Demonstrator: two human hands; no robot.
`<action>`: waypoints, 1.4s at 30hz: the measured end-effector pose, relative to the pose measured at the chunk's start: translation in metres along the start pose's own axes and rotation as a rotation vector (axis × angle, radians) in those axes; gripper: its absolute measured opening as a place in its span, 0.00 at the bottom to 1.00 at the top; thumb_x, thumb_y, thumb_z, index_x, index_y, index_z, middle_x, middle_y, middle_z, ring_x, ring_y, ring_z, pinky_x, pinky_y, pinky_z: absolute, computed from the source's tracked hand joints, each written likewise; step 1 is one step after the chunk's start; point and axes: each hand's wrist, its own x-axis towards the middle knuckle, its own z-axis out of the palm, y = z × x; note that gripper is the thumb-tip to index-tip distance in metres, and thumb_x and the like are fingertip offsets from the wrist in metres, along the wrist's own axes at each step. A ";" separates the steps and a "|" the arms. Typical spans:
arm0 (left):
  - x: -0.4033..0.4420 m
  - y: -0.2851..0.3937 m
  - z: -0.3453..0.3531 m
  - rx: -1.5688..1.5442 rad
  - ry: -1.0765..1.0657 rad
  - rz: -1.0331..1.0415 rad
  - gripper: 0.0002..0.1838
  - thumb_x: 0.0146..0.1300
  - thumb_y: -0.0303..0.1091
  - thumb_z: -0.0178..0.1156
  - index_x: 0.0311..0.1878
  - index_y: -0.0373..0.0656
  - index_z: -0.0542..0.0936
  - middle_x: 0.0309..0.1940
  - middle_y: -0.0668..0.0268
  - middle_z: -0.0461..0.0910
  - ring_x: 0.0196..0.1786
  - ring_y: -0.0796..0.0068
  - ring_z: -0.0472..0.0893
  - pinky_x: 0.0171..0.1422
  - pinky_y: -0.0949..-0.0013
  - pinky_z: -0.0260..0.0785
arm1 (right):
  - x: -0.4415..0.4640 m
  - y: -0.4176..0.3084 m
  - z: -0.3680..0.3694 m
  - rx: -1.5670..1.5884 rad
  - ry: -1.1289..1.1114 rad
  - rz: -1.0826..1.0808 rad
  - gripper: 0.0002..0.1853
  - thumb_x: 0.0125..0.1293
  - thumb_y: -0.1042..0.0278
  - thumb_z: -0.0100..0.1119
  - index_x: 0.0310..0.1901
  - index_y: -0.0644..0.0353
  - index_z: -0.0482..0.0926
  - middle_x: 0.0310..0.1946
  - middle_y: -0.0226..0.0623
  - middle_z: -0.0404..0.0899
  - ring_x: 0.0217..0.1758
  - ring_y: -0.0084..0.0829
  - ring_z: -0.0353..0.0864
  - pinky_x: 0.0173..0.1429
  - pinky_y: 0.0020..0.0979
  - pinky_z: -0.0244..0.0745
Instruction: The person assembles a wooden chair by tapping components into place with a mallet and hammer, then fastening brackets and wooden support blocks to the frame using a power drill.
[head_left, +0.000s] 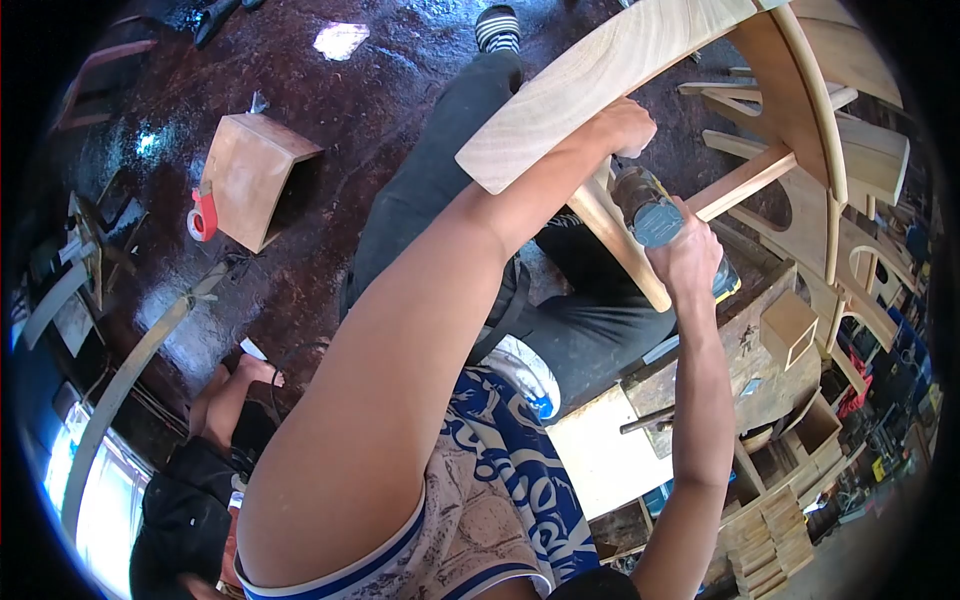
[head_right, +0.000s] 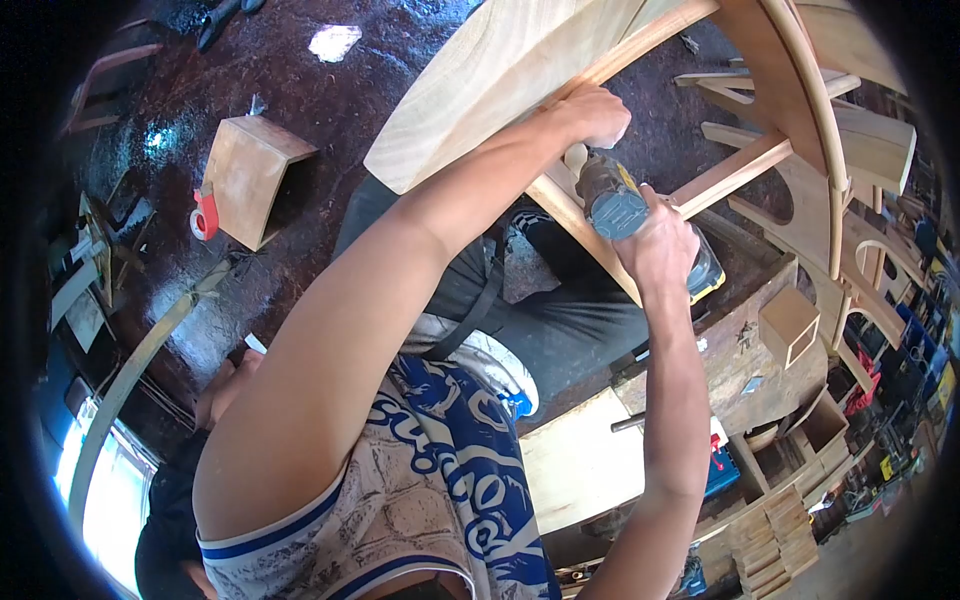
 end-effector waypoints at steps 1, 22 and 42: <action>0.001 0.000 0.002 0.001 -0.004 0.004 0.10 0.55 0.31 0.59 0.31 0.42 0.90 0.36 0.53 0.89 0.42 0.52 0.88 0.47 0.53 0.79 | 0.000 -0.002 -0.002 0.000 0.000 -0.001 0.31 0.49 0.65 0.72 0.59 0.52 0.83 0.42 0.53 0.88 0.48 0.53 0.88 0.55 0.48 0.83; 0.000 0.000 -0.002 -0.035 -0.010 0.000 0.10 0.55 0.30 0.59 0.31 0.40 0.89 0.36 0.52 0.88 0.43 0.51 0.88 0.48 0.52 0.78 | 0.005 -0.007 -0.003 -0.103 -0.085 -0.035 0.24 0.52 0.50 0.75 0.47 0.54 0.82 0.44 0.45 0.88 0.47 0.50 0.88 0.50 0.48 0.83; -0.003 0.004 -0.007 -0.014 -0.019 -0.012 0.09 0.55 0.31 0.60 0.32 0.43 0.90 0.36 0.54 0.88 0.42 0.51 0.88 0.48 0.53 0.78 | 0.009 -0.003 0.004 -0.121 -0.069 -0.120 0.22 0.54 0.53 0.73 0.47 0.54 0.82 0.41 0.44 0.88 0.44 0.50 0.89 0.48 0.49 0.84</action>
